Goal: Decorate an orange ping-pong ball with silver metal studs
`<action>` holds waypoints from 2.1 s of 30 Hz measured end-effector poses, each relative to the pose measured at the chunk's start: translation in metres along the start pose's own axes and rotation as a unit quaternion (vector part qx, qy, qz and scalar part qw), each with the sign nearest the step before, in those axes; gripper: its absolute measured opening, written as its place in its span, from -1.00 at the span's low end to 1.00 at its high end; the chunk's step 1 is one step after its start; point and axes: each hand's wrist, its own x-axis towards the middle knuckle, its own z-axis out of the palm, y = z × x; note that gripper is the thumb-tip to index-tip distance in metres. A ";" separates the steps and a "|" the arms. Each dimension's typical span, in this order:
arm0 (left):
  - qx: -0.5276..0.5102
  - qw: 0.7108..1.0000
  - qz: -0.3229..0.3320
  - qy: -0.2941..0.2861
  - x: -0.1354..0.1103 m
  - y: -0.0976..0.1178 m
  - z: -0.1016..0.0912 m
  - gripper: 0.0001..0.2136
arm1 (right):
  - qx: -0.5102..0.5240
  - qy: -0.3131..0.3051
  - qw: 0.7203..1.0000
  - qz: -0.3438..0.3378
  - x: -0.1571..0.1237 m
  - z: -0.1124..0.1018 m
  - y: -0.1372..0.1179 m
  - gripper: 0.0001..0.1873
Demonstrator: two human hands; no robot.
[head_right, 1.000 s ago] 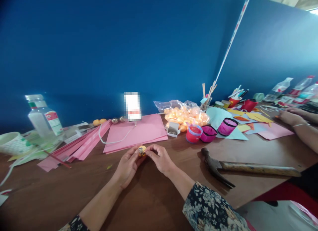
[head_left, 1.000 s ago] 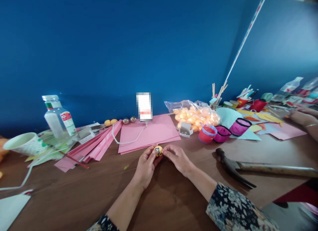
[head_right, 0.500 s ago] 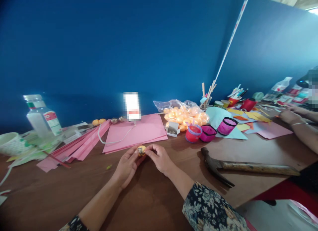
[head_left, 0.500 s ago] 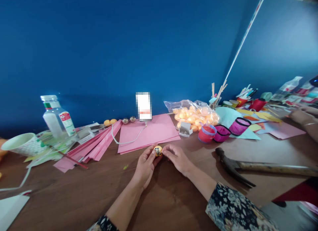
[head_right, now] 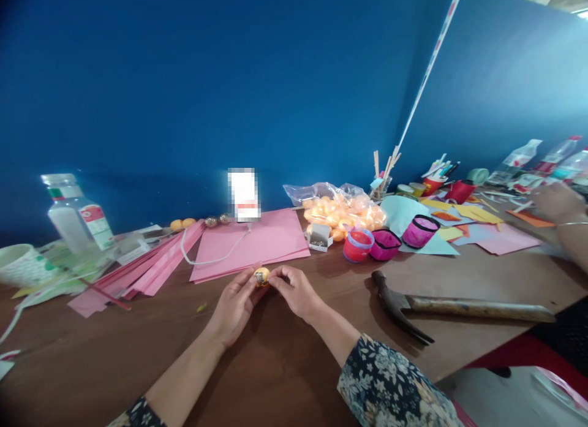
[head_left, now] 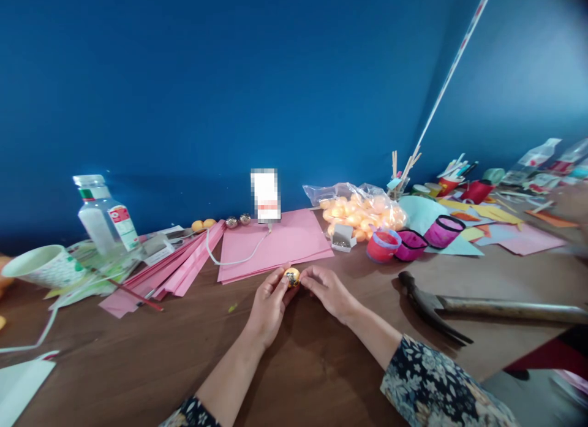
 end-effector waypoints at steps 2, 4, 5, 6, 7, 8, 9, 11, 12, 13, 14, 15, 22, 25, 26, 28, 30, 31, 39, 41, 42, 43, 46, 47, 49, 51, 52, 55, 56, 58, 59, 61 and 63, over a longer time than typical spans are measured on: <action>0.003 1.000 0.003 -0.002 0.000 0.000 -0.001 -0.70 | 0.007 -0.002 1.000 0.004 0.000 0.000 0.000 -0.79; 0.008 1.000 0.008 -0.006 0.001 -0.001 -0.002 -0.69 | 0.014 -0.006 1.000 0.010 0.000 0.000 0.001 -0.78; 0.011 1.000 0.008 -0.007 0.001 -0.001 -0.002 -0.69 | 0.016 -0.009 1.000 0.012 0.001 0.000 0.002 -0.78; 0.015 1.000 0.008 -0.006 0.001 -0.002 -0.002 -0.70 | 0.018 -0.011 1.000 0.013 0.001 0.000 0.003 -0.78; 0.019 1.000 0.007 -0.005 0.001 -0.002 -0.002 -0.70 | 0.017 -0.012 1.000 0.013 0.001 0.000 0.004 -0.78; 0.022 1.000 0.007 -0.003 0.001 -0.002 -0.002 -0.70 | 0.015 -0.014 1.000 0.011 0.001 0.000 0.004 -0.78; 0.025 1.000 0.006 -0.001 0.001 -0.002 -0.002 -0.70 | 0.013 -0.014 1.000 0.009 0.001 0.000 0.005 -0.78; 0.028 1.000 0.005 0.003 0.001 -0.001 -0.002 -0.70 | 0.012 -0.014 1.000 0.007 0.001 0.000 0.005 -0.78; 0.029 1.000 0.004 0.004 0.001 -0.001 -0.002 -0.69 | 0.014 -0.014 1.000 0.007 0.001 0.000 0.005 -0.78; 0.029 1.000 0.004 0.004 0.001 -0.001 -0.002 -0.69 | 0.016 -0.015 1.000 0.008 0.001 -0.001 0.005 -0.77; 0.031 1.000 0.003 0.002 0.001 0.000 -0.002 -0.68 | 0.019 -0.017 1.000 0.009 0.001 -0.001 0.004 -0.76; 0.033 0.999 0.004 0.000 0.001 0.000 -0.002 -0.68 | 0.021 -0.020 1.000 0.010 0.001 -0.001 0.003 -0.76; 0.051 0.999 0.003 -0.014 0.001 0.000 -0.003 -0.69 | 0.019 -0.026 0.999 0.004 0.001 -0.002 0.003 -0.76; 0.045 0.999 0.007 -0.005 0.001 -0.001 -0.003 -0.70 | 0.018 -0.029 0.999 0.000 0.001 -0.002 0.005 -0.77; 0.044 0.999 0.008 -0.003 0.001 -0.001 -0.003 -0.71 | 0.018 -0.030 0.999 -0.002 0.001 -0.002 0.005 -0.77; 0.044 0.999 0.008 -0.003 0.001 -0.001 -0.003 -0.71 | 0.018 -0.033 0.999 -0.004 0.001 -0.002 0.006 -0.78; 0.044 0.999 0.007 -0.003 0.001 -0.001 -0.002 -0.70 | 0.017 -0.034 0.999 -0.003 0.001 -0.003 0.006 -0.78; 0.044 0.999 0.007 -0.003 0.000 -0.001 -0.001 -0.70 | 0.017 -0.034 0.999 -0.002 0.001 -0.003 0.005 -0.78; 0.053 0.999 0.012 -0.003 0.002 -0.003 -0.005 -0.67 | 0.013 -0.037 0.999 0.009 0.000 -0.003 0.004 -0.77; 0.057 0.998 0.016 -0.002 0.003 -0.004 -0.005 -0.65 | 0.013 -0.039 0.999 0.013 0.001 -0.003 0.006 -0.76; 0.058 0.998 0.017 -0.001 0.003 -0.004 -0.005 -0.64 | 0.013 -0.041 0.999 0.015 0.001 -0.003 0.007 -0.76; 0.059 0.998 0.019 0.000 0.003 -0.005 -0.005 -0.64 | 0.014 -0.043 0.999 0.017 0.002 -0.003 0.008 -0.75; 0.065 0.998 0.024 0.002 0.003 -0.005 -0.004 -0.64 | 0.019 -0.046 0.998 0.025 0.003 -0.003 0.010 -0.74; 0.068 0.997 0.026 0.003 0.003 -0.005 -0.004 -0.64 | 0.020 -0.044 0.998 0.026 0.003 -0.003 0.010 -0.74; 0.075 0.997 0.032 0.003 0.003 -0.006 -0.005 -0.65 | 0.022 -0.038 0.999 0.029 0.003 -0.002 0.009 -0.74; 0.079 0.996 0.036 0.002 0.004 -0.008 -0.006 -0.65 | 0.025 -0.030 0.999 0.030 0.003 -0.002 0.008 -0.74; 0.079 0.996 0.037 0.001 0.004 -0.008 -0.007 -0.64 | 0.026 -0.027 0.999 0.032 0.003 -0.002 0.008 -0.74; 0.081 0.996 0.039 -0.002 0.004 -0.010 -0.008 -0.64 | 0.029 -0.019 0.999 0.034 0.004 -0.001 0.008 -0.75; 0.083 0.996 0.040 -0.003 0.004 -0.010 -0.008 -0.64 | 0.028 -0.016 0.999 0.033 0.004 -0.001 0.008 -0.75; 0.086 0.995 0.042 -0.004 0.005 -0.011 -0.008 -0.64 | 0.021 -0.007 0.999 0.027 0.004 -0.001 0.009 -0.76; 0.087 0.995 0.042 -0.003 0.005 -0.011 -0.008 -0.64 | 0.017 -0.002 1.000 0.024 0.004 -0.001 0.009 -0.76; 0.086 0.995 0.040 0.000 0.005 -0.011 -0.007 -0.64 | 0.012 0.004 1.000 0.020 0.004 0.000 0.010 -0.77; 0.086 0.996 0.036 0.003 0.004 -0.011 -0.006 -0.64 | 0.014 0.007 1.000 0.020 0.004 0.001 0.010 -0.77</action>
